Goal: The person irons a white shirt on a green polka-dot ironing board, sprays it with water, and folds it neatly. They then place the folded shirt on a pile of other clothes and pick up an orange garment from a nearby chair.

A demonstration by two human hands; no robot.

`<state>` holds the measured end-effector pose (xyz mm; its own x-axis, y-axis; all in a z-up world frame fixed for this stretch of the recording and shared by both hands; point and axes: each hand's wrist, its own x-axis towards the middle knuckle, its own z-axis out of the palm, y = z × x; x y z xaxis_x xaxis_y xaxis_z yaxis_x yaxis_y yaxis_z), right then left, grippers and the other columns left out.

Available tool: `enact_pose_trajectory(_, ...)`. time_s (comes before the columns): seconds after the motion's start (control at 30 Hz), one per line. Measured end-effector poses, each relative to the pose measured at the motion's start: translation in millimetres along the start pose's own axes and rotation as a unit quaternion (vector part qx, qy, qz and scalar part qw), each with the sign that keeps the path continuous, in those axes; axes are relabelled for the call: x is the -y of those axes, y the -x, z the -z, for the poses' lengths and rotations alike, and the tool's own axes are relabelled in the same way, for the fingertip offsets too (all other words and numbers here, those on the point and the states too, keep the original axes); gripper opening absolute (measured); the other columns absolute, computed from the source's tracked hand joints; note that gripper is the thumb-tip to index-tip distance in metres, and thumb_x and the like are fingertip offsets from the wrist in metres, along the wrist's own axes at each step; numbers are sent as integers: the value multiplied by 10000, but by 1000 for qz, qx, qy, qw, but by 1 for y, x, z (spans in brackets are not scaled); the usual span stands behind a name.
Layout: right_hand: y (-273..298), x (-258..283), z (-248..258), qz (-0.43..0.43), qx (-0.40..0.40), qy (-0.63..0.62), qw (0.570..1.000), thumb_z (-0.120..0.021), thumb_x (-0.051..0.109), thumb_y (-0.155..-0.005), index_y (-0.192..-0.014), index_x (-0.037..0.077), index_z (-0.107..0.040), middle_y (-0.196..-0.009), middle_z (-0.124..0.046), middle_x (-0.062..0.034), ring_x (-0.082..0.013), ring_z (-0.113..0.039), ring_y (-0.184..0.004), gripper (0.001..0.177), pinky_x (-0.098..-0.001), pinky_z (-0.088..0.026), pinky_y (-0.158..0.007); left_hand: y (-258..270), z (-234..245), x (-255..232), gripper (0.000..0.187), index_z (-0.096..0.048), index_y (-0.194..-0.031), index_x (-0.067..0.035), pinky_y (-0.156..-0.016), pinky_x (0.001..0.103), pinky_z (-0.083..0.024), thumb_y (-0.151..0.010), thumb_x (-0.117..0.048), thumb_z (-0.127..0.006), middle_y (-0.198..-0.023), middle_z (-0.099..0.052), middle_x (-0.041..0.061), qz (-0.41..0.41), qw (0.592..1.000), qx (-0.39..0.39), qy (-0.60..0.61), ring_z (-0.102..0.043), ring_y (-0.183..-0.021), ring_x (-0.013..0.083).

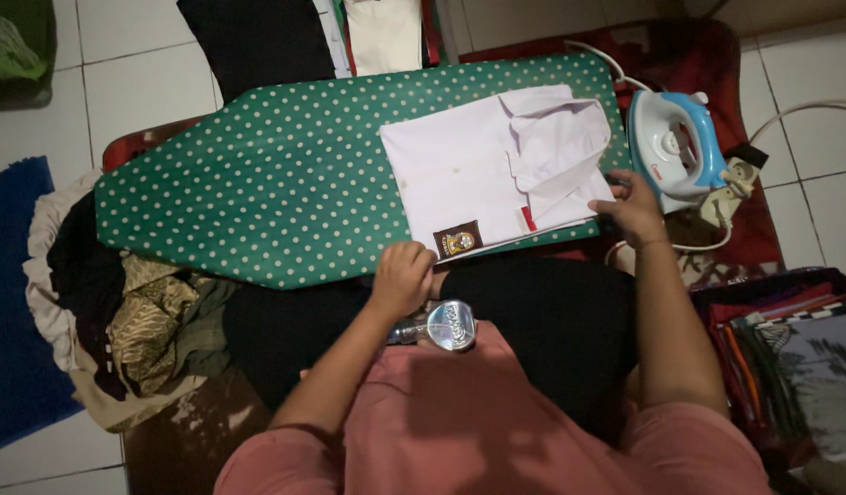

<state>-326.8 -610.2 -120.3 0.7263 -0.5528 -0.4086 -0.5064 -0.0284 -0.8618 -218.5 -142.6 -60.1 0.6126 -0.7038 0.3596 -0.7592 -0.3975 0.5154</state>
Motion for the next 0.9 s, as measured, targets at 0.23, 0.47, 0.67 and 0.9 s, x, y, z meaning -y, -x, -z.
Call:
enact_pose_trajectory(0.23,2,0,-4,-2,-10,-27,1000,-788,-36,-809,-1418,-5,-515,-1117,-692,-124,-212,-685,-959,668,-321,-576,-818,-11,-8,-9,259,-627,-1049,-83,-865,437,-447,-802,-90,-706,-988,-566,85,5,999,-35,-10,-570,-970,296)
enact_pose_trajectory(0.47,29,30,-4,-64,-12,-100,993,-769,-23,-814,-1334,-9,-553,-1085,-690,-87,-171,-712,-870,563,-280,-628,-686,-5,-3,-2,311,-643,-1068,-82,-847,426,-453,-763,-64,-701,-987,-581,82,-10,999,-1,-32,-573,-959,295)
enact_pose_trajectory(0.67,16,-14,0,-20,-25,-27,999,-820,-23,-800,-1289,-13,-601,-982,-691,-107,-185,-674,-788,535,-286,-591,-664,0,3,8,276,-643,-1038,-76,-877,427,-467,-781,-103,-742,-995,-604,84,-52,998,12,-12,-583,-988,301)
enact_pose_trajectory(0.9,13,-13,-2,39,-90,66,993,-815,93,-829,-1242,11,-647,-1032,-685,-113,-218,-659,-911,453,-358,-563,-814,3,8,17,248,-642,-987,-62,-964,476,-460,-740,-68,-655,-1011,-612,121,-13,999,20,40,-597,-1037,317)
